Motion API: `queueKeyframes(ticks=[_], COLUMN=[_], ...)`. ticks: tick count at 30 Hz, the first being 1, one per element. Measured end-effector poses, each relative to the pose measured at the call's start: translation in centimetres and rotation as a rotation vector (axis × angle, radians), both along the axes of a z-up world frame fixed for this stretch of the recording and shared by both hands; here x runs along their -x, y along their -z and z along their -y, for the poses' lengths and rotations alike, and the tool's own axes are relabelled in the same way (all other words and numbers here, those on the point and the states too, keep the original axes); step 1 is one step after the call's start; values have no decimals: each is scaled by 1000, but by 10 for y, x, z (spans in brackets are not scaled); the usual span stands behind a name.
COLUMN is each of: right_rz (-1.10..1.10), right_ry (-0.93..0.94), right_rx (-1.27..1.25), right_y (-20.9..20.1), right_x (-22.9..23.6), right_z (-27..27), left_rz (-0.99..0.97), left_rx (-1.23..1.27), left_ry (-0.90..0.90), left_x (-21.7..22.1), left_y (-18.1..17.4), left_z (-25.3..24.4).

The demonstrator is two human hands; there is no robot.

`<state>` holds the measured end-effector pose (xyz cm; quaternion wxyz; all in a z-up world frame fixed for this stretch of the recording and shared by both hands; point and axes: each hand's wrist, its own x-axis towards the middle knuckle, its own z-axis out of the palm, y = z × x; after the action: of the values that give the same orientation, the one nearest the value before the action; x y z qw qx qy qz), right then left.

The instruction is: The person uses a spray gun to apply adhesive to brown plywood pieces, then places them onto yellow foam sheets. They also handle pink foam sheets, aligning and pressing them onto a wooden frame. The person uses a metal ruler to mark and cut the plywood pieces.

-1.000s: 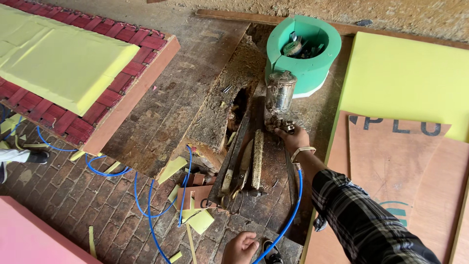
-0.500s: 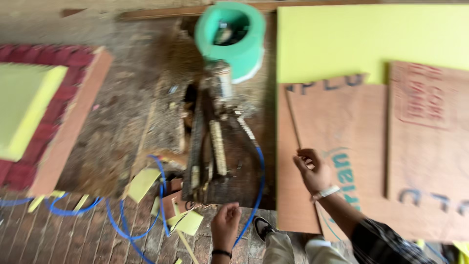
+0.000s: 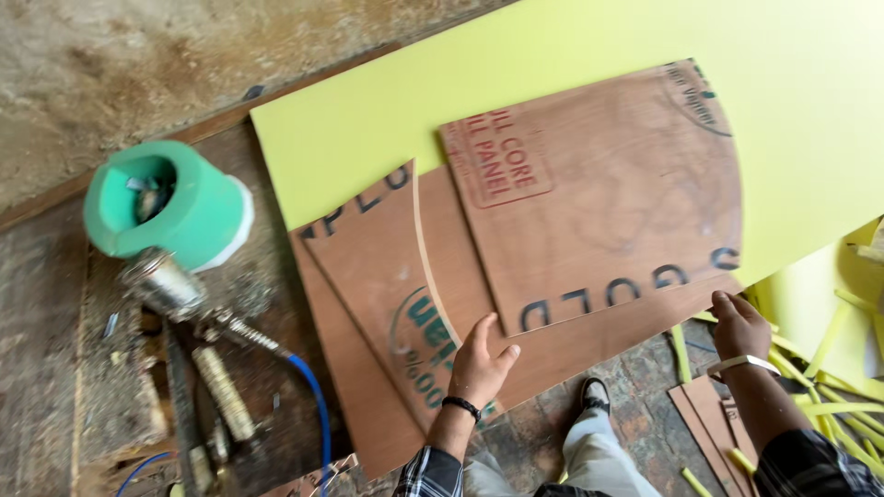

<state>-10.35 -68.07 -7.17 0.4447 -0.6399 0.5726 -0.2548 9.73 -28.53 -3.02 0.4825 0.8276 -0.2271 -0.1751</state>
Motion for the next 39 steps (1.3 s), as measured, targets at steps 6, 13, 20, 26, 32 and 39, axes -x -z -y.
queueKeyframes(ticks=[6, 13, 20, 26, 32, 39], right_rz=[157, 286, 621, 106, 147, 788], right_ry=[-31, -146, -163, 5, 87, -125], right_rx=[-130, -722, -700, -434, -172, -111], right_y=[41, 67, 2, -52, -32, -23], right_x=[-11, -33, -90, -104, -6, 115], right_z=[159, 246, 276, 287, 399, 604], left_rz=[-231, -369, -706, -596, -437, -152], left_rx=[-108, -84, 134, 282, 339, 300], left_ry=[-368, -786, -821, -770, -538, -231], left_x=[24, 10, -36, -4, -16, -54], left_y=[47, 47, 17, 27, 24, 12], left_z=[96, 131, 116, 157, 270, 530])
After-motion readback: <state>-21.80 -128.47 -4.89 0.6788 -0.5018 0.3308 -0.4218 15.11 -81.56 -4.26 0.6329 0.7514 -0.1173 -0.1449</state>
